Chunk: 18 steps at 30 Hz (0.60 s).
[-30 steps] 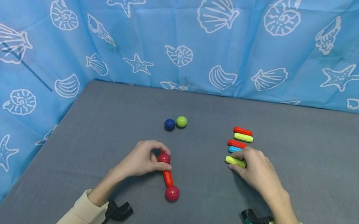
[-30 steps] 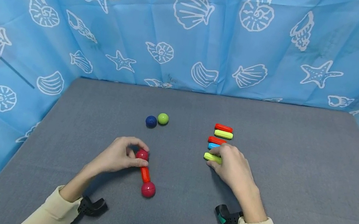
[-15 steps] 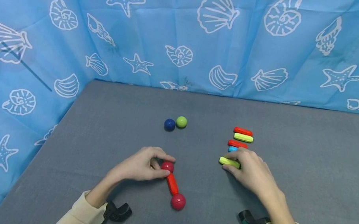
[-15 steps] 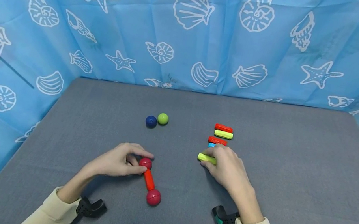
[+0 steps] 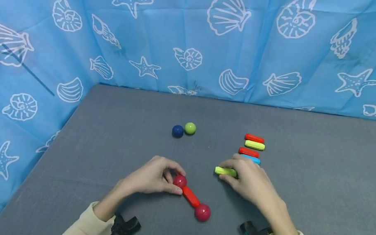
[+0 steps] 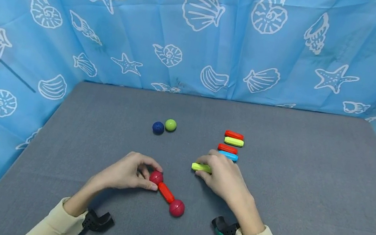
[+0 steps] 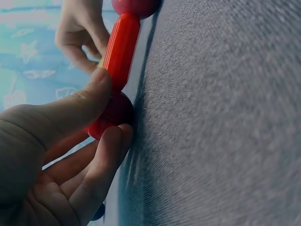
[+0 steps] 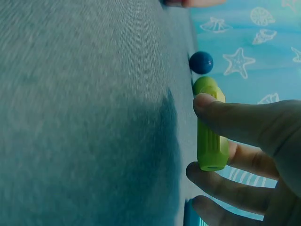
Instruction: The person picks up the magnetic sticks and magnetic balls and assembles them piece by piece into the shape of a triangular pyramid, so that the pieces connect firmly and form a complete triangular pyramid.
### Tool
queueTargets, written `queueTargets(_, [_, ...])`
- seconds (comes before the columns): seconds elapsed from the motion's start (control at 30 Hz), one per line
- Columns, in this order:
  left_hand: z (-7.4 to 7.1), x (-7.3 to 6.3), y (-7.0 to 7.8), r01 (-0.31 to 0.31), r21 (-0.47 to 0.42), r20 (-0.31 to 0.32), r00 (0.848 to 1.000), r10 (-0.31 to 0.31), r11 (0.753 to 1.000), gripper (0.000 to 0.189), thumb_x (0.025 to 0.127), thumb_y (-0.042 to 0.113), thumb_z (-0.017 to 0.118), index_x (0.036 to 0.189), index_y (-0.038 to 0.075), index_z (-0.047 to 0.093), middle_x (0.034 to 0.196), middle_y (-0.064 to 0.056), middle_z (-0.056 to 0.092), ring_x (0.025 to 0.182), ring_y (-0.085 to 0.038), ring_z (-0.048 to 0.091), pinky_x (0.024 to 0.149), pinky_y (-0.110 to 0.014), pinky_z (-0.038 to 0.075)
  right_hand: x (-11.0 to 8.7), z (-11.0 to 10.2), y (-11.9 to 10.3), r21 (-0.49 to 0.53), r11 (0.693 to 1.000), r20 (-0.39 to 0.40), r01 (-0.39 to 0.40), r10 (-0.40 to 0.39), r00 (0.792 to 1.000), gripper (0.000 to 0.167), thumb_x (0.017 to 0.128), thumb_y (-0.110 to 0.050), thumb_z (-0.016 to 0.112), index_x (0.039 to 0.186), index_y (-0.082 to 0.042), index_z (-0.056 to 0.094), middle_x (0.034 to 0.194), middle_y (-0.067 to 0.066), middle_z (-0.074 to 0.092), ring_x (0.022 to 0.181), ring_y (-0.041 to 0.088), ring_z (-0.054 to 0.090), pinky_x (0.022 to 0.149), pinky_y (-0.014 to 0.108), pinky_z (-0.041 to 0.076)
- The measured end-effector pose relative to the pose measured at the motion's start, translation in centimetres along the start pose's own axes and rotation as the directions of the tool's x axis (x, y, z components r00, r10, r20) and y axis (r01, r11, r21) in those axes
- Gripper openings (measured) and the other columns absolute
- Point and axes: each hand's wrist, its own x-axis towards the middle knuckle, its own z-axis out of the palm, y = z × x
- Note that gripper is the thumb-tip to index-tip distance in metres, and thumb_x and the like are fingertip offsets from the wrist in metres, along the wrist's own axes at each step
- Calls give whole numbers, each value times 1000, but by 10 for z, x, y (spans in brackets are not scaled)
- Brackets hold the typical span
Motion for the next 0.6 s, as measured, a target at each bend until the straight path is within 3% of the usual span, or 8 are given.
queueTargets(0.3, [4,3,3,-16,14,-12,1000,16,1000,37,82,19,87,114,8,73,94,-3,73,65,-2,63,60,-19,53,3,2,-13,-4,999,7,41,-40,999,28,86,-18,83,112,-11,78,92,0,66,74,8,52,62,22,42])
queueTargets(0.6, [7,4,5,-3,9,-9,1000,3,1000,37,82,22,87,113,9,72,95,-3,73,64,-3,64,59,-20,53,6,9,-26,-15,994,11,107,-107,994,27,84,-13,84,110,-12,79,87,-2,61,70,6,48,58,18,38])
